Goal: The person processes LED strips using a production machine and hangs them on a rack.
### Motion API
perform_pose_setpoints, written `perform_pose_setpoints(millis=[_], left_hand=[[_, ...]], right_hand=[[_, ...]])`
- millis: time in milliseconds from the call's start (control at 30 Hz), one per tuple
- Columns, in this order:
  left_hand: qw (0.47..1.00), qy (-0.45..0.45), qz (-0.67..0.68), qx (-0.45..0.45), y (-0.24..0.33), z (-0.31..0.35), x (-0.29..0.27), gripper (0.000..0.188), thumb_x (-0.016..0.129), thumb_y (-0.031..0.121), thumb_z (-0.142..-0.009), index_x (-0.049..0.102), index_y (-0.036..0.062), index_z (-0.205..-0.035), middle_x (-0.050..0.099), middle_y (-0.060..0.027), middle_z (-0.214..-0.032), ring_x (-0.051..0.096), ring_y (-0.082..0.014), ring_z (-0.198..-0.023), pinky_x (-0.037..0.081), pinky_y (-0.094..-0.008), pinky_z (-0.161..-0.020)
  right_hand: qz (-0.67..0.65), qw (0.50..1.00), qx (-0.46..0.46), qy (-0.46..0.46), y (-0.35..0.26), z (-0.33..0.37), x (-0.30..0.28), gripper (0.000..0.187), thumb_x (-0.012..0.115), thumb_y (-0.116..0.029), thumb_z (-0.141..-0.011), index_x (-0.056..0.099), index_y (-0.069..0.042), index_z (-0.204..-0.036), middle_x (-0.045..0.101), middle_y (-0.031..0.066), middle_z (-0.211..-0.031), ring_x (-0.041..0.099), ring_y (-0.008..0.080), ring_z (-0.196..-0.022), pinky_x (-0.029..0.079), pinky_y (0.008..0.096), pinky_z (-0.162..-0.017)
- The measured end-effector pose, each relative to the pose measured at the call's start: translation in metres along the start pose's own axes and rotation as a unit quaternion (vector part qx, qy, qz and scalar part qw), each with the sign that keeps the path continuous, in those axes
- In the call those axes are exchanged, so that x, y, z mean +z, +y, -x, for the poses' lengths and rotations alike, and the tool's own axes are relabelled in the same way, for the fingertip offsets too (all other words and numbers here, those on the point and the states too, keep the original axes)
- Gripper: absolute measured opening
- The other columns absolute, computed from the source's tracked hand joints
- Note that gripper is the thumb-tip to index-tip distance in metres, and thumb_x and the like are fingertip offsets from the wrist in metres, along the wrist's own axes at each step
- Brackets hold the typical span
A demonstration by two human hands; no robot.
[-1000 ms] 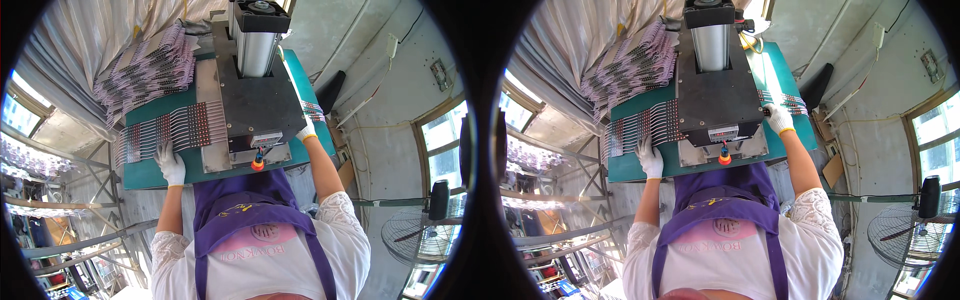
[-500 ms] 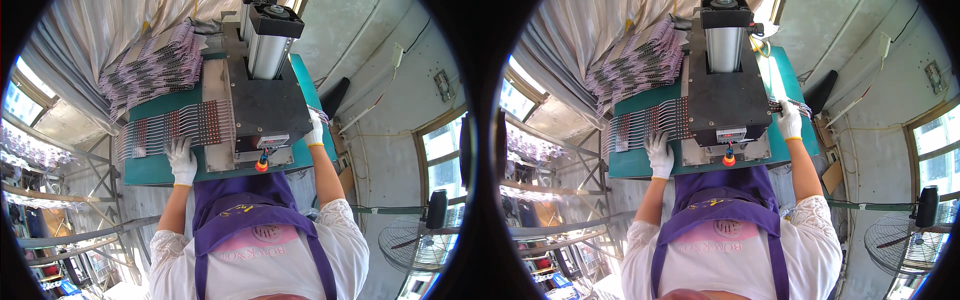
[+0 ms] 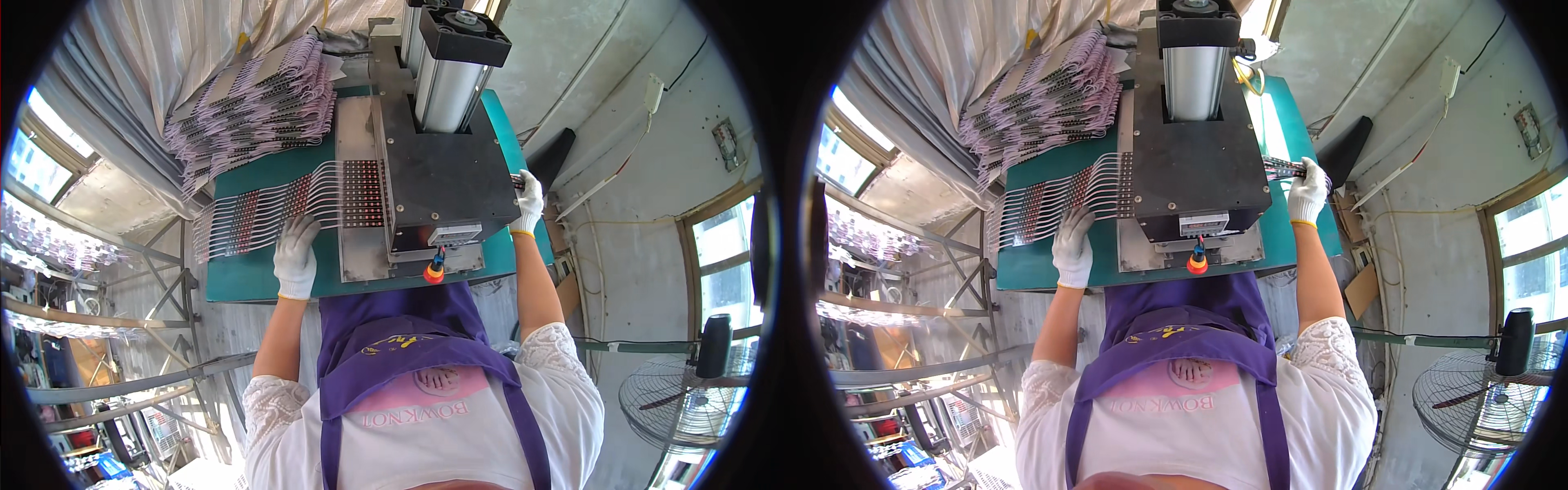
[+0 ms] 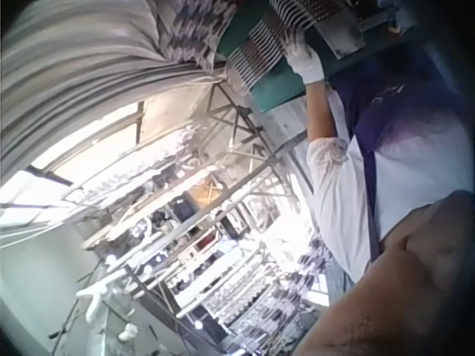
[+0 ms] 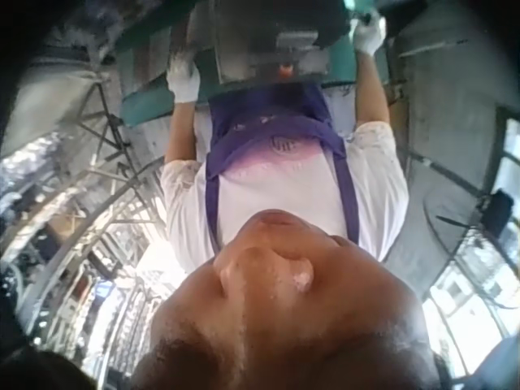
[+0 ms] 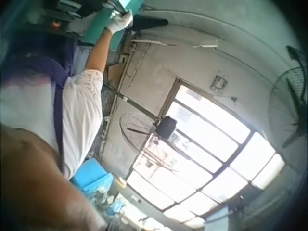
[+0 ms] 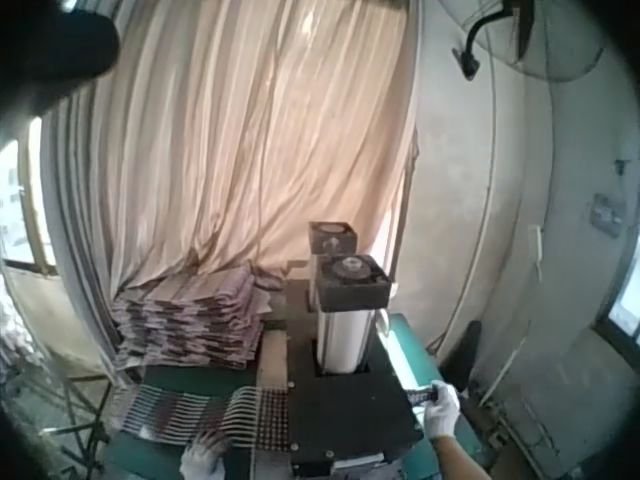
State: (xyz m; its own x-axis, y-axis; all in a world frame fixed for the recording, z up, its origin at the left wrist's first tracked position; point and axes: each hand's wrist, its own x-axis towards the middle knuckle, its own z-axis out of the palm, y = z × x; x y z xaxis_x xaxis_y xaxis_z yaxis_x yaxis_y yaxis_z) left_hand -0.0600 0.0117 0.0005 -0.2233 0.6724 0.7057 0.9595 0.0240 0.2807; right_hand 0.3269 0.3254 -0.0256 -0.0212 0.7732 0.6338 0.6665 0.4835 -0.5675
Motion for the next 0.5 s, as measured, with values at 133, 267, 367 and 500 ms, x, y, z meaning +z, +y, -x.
perform_pose_setpoints(millis=[133, 267, 367, 500], left_hand=[[0.988, -0.150, 0.022, 0.023, 0.036, -0.008, 0.016, 0.034, 0.057, 0.005, -0.080, 0.067, 0.0106, -0.112, 0.064, -0.0052, -0.129, 0.058, -0.0309, -0.123, 0.050, -0.0428, -0.095], [0.973, -0.215, 0.085, 0.028, 0.034, 0.008, 0.048, 0.027, 0.058, 0.010, -0.087, 0.064, 0.0102, -0.114, 0.062, -0.0075, -0.128, 0.056, -0.0319, -0.122, 0.042, -0.0456, -0.107], [0.972, -0.225, 0.049, 0.037, 0.041, 0.006, 0.040, 0.026, 0.059, 0.016, -0.089, 0.063, 0.0100, -0.115, 0.061, -0.0071, -0.130, 0.053, -0.0305, -0.126, 0.038, -0.0482, -0.110], [0.923, -0.375, -0.006, 0.081, 0.049, -0.007, 0.017, 0.088, 0.078, 0.052, -0.070, 0.050, 0.0010, -0.135, 0.045, -0.0183, -0.147, 0.034, -0.0361, -0.142, 0.022, -0.0512, -0.119]], right_hand=[[0.115, 0.983, 0.139, 0.030, 0.012, -0.010, -0.012, 0.032, 0.056, -0.007, -0.088, 0.065, -0.006, -0.119, 0.068, 0.0162, -0.113, 0.065, 0.0348, -0.105, 0.050, 0.0403, -0.095], [0.189, 0.952, 0.161, -0.177, 0.040, 0.013, -0.034, 0.048, 0.048, -0.007, -0.086, 0.056, -0.012, -0.133, 0.059, 0.0193, -0.132, 0.057, 0.0369, -0.120, 0.045, 0.0416, -0.102], [0.183, 0.966, 0.069, -0.168, 0.021, 0.045, -0.051, 0.050, 0.061, -0.018, -0.085, 0.055, -0.011, -0.134, 0.056, 0.0197, -0.136, 0.054, 0.0385, -0.123, 0.044, 0.0432, -0.104], [0.173, 0.965, -0.082, -0.180, -0.051, 0.083, -0.085, 0.069, 0.082, -0.026, -0.071, 0.056, -0.005, -0.131, 0.053, 0.0227, -0.137, 0.054, 0.0401, -0.121, 0.043, 0.0452, -0.104]])
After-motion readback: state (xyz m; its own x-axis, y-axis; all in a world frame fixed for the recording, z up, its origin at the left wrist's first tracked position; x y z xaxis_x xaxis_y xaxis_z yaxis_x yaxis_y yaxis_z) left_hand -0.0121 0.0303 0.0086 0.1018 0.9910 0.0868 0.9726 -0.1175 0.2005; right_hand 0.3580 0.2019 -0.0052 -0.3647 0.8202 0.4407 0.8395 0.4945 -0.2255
